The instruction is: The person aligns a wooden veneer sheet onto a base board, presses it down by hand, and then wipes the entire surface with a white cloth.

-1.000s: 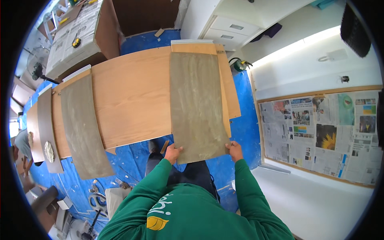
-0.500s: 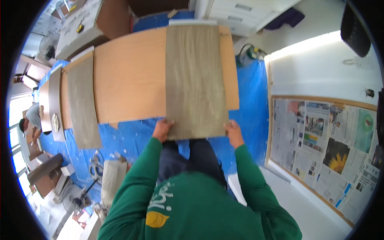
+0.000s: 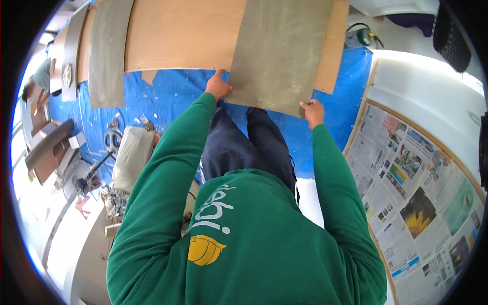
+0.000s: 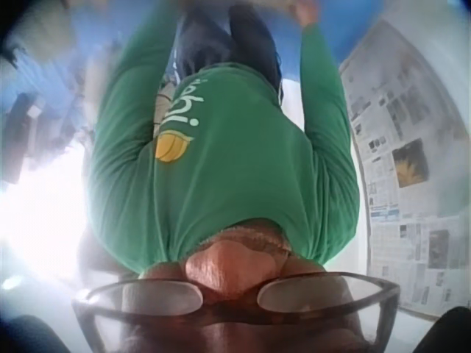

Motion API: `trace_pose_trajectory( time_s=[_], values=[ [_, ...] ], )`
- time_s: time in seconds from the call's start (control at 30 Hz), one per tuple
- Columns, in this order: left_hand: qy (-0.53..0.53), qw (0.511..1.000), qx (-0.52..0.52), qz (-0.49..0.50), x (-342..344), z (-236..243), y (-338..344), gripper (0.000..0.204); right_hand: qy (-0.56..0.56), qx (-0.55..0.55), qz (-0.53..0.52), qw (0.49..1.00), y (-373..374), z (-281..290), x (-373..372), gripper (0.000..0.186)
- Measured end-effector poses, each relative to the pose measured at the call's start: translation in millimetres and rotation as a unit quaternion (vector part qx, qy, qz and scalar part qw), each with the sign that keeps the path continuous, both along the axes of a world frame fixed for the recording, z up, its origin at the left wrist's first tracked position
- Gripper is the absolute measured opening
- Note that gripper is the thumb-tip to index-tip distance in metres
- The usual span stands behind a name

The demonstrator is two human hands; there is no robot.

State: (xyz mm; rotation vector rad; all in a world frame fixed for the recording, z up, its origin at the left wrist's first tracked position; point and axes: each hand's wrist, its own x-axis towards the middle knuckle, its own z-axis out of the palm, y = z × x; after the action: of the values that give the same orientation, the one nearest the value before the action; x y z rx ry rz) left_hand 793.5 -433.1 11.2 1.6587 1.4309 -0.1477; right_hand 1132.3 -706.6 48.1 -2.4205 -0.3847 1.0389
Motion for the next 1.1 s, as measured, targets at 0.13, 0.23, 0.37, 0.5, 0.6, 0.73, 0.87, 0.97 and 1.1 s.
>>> trace_pose_trajectory(
  time_s=[0.13, 0.23, 0.37, 0.5, 0.6, 0.73, 0.87, 0.97, 1.1],
  values=[
    [-0.016, 0.999, -0.028, 0.037, 13, 4, -16, 0.059, 0.022, -0.019, -0.019, 0.999, -17, -24, 14, 0.039],
    [-0.02, 0.994, -0.045, 0.092, 6, 9, -27, 0.04, 0.036, 0.0, -0.049, 0.998, -26, -33, 20, 0.04],
    [-0.123, 0.941, -0.229, 0.216, -22, 0, -45, 0.031, 0.045, -0.021, -0.088, 0.995, -24, -34, 9, 0.044],
    [-0.201, 0.873, -0.27, 0.353, -32, 2, -79, 0.03, 0.093, 0.01, -0.141, 0.986, -12, 4, -14, 0.044],
    [-0.22, 0.853, -0.262, 0.394, -26, 0, -88, 0.026, 0.141, 0.064, -0.167, 0.974, -46, -16, -13, 0.041],
    [-0.223, 0.855, -0.24, 0.403, -26, -6, -91, 0.025, 0.182, 0.054, -0.197, 0.962, -55, -16, -20, 0.037],
    [-0.223, 0.859, -0.224, 0.402, -21, -9, -96, 0.025, 0.178, 0.062, -0.206, 0.96, -58, -12, -23, 0.035],
    [-0.253, 0.851, -0.211, 0.408, -30, -20, -100, 0.017, 0.195, 0.098, -0.258, 0.941, -56, -15, -30, 0.029],
    [-0.263, 0.85, -0.213, 0.404, -40, -27, -97, 0.022, 0.202, 0.129, -0.285, 0.928, -48, -16, -41, 0.023]
  ],
)
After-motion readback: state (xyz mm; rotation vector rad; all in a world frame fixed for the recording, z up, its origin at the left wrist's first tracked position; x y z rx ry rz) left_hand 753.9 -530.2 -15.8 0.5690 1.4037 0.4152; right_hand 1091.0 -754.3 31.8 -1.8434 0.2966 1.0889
